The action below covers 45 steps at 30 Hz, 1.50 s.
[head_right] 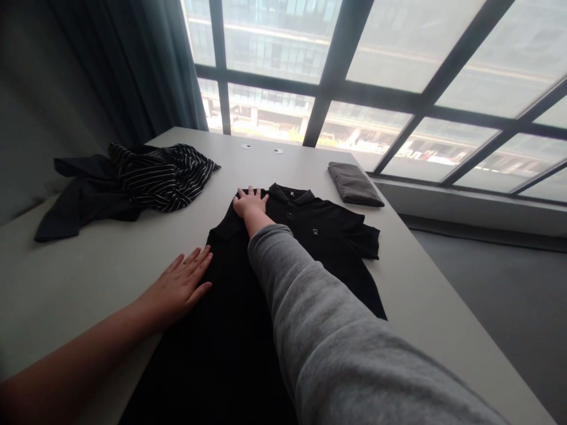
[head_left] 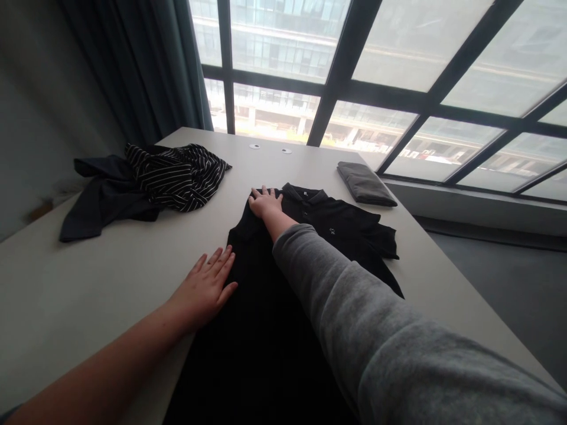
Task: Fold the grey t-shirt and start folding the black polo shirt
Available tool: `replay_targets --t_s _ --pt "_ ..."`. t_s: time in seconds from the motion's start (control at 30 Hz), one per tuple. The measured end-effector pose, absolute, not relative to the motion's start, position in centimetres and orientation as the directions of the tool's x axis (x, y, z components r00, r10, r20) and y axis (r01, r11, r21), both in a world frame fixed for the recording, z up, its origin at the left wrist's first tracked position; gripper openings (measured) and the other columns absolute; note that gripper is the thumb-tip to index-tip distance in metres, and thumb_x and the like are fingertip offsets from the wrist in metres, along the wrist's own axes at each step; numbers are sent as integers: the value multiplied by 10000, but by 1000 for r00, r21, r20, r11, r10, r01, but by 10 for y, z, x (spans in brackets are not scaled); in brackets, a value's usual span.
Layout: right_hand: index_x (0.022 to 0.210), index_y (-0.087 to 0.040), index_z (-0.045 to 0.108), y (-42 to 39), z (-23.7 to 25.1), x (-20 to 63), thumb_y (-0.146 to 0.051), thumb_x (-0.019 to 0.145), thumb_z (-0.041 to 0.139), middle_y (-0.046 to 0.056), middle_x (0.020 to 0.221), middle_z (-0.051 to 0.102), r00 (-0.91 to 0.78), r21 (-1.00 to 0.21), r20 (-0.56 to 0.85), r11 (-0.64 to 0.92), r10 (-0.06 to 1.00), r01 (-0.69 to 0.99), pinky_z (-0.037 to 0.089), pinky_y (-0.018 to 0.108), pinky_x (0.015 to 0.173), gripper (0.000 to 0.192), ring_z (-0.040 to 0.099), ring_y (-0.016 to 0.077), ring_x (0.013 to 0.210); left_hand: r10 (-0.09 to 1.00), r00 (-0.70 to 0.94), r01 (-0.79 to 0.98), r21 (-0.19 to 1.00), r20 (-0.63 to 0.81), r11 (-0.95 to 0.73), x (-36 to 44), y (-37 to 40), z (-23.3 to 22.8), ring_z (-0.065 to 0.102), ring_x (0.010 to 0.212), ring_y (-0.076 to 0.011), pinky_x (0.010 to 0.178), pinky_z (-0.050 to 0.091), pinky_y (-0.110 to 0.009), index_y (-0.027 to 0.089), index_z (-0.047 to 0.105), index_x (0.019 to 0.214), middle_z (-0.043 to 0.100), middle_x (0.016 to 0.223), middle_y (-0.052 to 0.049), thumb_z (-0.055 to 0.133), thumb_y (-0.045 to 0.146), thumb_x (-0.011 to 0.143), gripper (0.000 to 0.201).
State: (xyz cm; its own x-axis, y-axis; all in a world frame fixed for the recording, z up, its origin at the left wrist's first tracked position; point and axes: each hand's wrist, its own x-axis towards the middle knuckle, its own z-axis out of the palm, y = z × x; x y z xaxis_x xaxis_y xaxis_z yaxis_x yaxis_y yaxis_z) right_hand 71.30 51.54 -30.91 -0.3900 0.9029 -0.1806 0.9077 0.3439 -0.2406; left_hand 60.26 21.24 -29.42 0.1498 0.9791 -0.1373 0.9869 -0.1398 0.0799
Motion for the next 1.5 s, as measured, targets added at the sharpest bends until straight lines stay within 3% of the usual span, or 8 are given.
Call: replay_targets --t_s 0.27,0.6,0.83,1.03,1.2,1.27,1.37,1.5 --pt "1721 -379 239 519 -308 713 -622 1077 253 47 1815 94 -387 -232 -209 338 898 912 40 719 1272 688 62 398 1656 962 249 962 139 -111 -234 577 145 -293 281 1627 -298 1320 258 -511 321 336 1697 261 1746 -19 489 587 1018 745" --pt "1707 -364 297 515 -306 717 -576 1086 263 62 1807 148 -384 -227 -166 344 908 911 84 688 1283 657 88 403 1651 917 357 909 293 -176 -297 552 140 -259 325 1608 -305 1276 363 -474 502 385 1633 246 1749 29 841 556 776 972" --pt "1713 -367 273 517 -306 715 -598 1091 304 65 1813 114 -357 -229 -192 312 914 922 70 676 1283 664 15 412 1653 936 304 868 456 -176 -197 552 150 -247 482 1523 -312 1249 420 -470 410 553 1566 453 1688 4 694 553 951 647" --pt "1651 -280 430 488 -288 739 -436 1118 292 68 1753 318 -452 -239 276 516 848 822 112 623 1301 572 131 328 1644 954 271 866 466 -126 -185 546 162 -251 575 1433 -309 1211 465 -446 358 621 1512 578 1597 -24 633 498 983 547" --pt "1357 -242 730 467 -274 846 -400 1038 497 82 1556 575 -552 -124 342 619 760 776 205 475 1300 425 364 302 1527 972 214 876 460 -98 -147 543 169 -267 597 1396 -329 1164 501 -469 355 655 1479 609 1558 -47 585 549 973 547" --pt "1248 -207 780 471 -270 912 -380 1012 523 113 1455 643 -467 -105 303 517 830 850 311 410 1241 389 482 295 1416 983 169 883 455 -72 -118 539 174 -277 596 1392 -333 1158 503 -478 340 669 1465 617 1546 -60 554 573 972 558" --pt "1256 -181 773 479 -269 1015 -355 986 529 160 1342 687 -136 -83 223 158 965 984 395 434 1152 403 555 324 1302 996 87 901 427 0 -79 529 182 -294 600 1381 -330 1143 513 -481 321 696 1429 630 1525 -69 496 602 981 565" --pt "1385 -178 714 476 -286 1110 -494 981 555 212 1454 599 240 -100 180 -225 954 969 428 492 1095 536 513 386 1343 995 22 929 366 97 -56 511 193 -309 619 1354 -324 1130 521 -482 305 723 1371 666 1471 -71 454 607 980 563"
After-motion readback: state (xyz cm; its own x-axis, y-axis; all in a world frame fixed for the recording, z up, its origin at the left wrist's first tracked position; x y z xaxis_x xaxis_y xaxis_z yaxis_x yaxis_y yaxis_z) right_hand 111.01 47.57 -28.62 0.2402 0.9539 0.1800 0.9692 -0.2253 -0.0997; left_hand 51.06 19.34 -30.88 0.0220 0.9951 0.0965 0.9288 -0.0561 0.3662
